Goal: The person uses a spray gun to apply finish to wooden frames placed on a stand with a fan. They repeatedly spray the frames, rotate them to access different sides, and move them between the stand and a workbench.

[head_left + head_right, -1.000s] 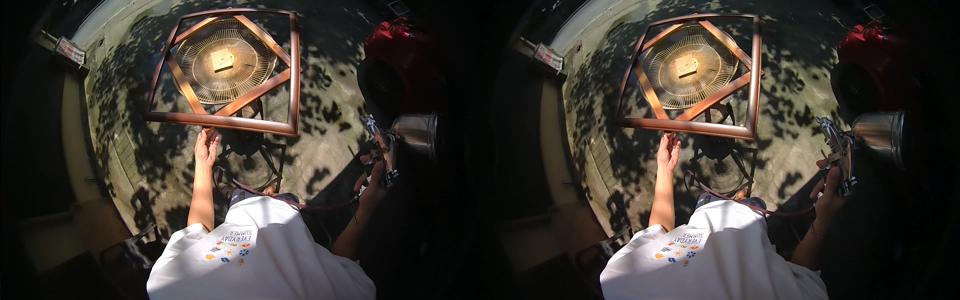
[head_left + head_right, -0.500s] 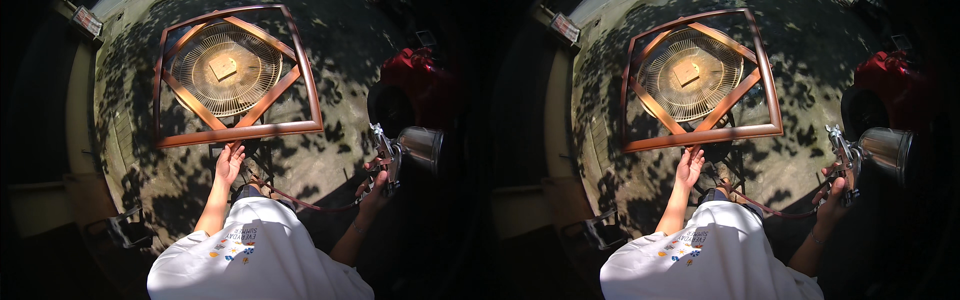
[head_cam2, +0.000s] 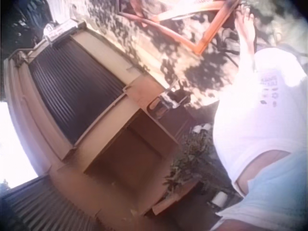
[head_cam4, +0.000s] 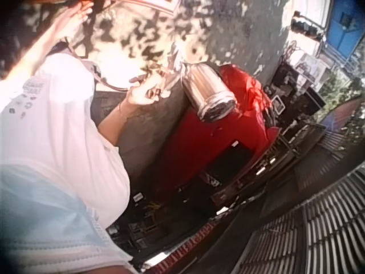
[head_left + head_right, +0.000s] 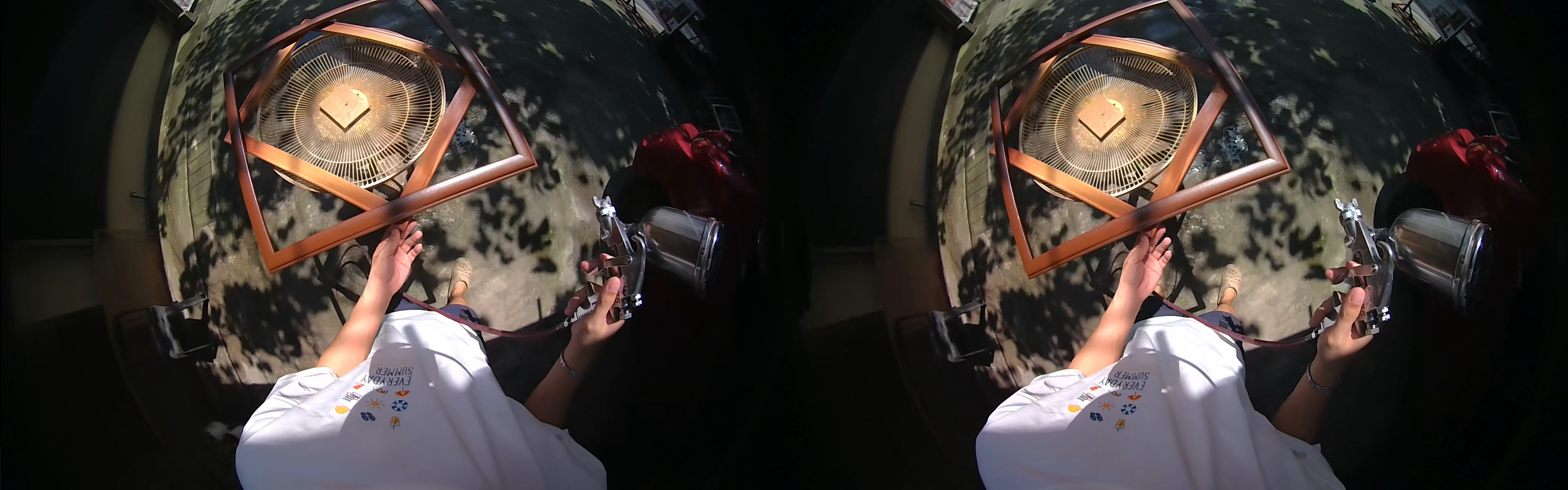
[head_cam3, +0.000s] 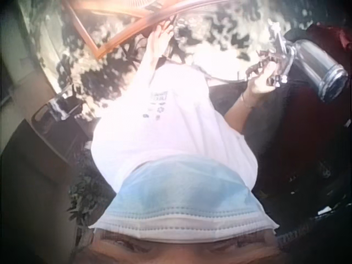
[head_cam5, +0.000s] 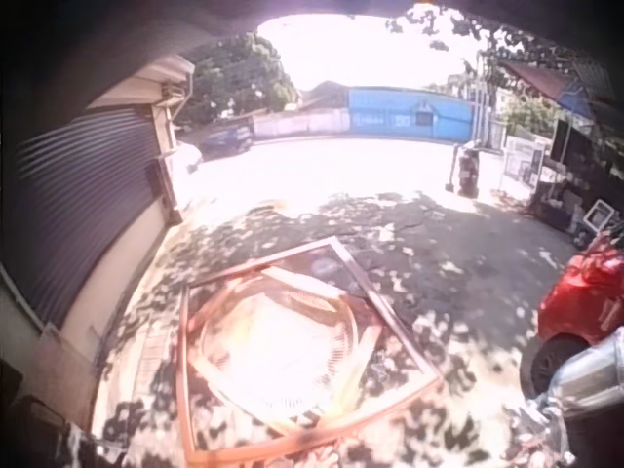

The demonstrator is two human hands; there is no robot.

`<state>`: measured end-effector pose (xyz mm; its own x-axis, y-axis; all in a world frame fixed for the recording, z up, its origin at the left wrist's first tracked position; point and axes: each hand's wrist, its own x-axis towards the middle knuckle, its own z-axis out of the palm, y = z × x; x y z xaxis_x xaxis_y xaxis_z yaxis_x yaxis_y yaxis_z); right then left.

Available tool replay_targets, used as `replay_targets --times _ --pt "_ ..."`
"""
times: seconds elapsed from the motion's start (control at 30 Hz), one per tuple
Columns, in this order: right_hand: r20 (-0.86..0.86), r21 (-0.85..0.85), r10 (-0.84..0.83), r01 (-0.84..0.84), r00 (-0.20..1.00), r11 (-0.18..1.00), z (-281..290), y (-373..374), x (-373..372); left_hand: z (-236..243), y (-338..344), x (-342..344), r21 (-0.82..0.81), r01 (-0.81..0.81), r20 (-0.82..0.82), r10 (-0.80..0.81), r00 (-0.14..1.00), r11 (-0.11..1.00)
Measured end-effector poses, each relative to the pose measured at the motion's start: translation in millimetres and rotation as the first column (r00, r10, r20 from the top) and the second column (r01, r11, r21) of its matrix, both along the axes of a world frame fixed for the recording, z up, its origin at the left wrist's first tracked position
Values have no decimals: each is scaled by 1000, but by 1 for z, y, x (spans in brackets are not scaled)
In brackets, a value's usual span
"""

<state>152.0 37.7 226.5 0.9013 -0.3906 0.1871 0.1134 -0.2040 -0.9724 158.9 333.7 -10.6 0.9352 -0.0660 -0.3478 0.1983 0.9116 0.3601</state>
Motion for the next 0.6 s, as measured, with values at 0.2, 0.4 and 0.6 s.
replay_targets --times 0.2,0.4,0.6 --pt "-41 -8 239 -240 970 971 -5 -66 42 1 -62 35 29 -159 -67 161 985 987" --pt "-44 53 258 -256 965 965 -13 -114 52 -8 -113 75 -21 -225 11 226 974 974" --pt "-75 98 275 -267 958 959 -10 -137 59 -12 -150 110 -20 -263 -1 264 965 964"
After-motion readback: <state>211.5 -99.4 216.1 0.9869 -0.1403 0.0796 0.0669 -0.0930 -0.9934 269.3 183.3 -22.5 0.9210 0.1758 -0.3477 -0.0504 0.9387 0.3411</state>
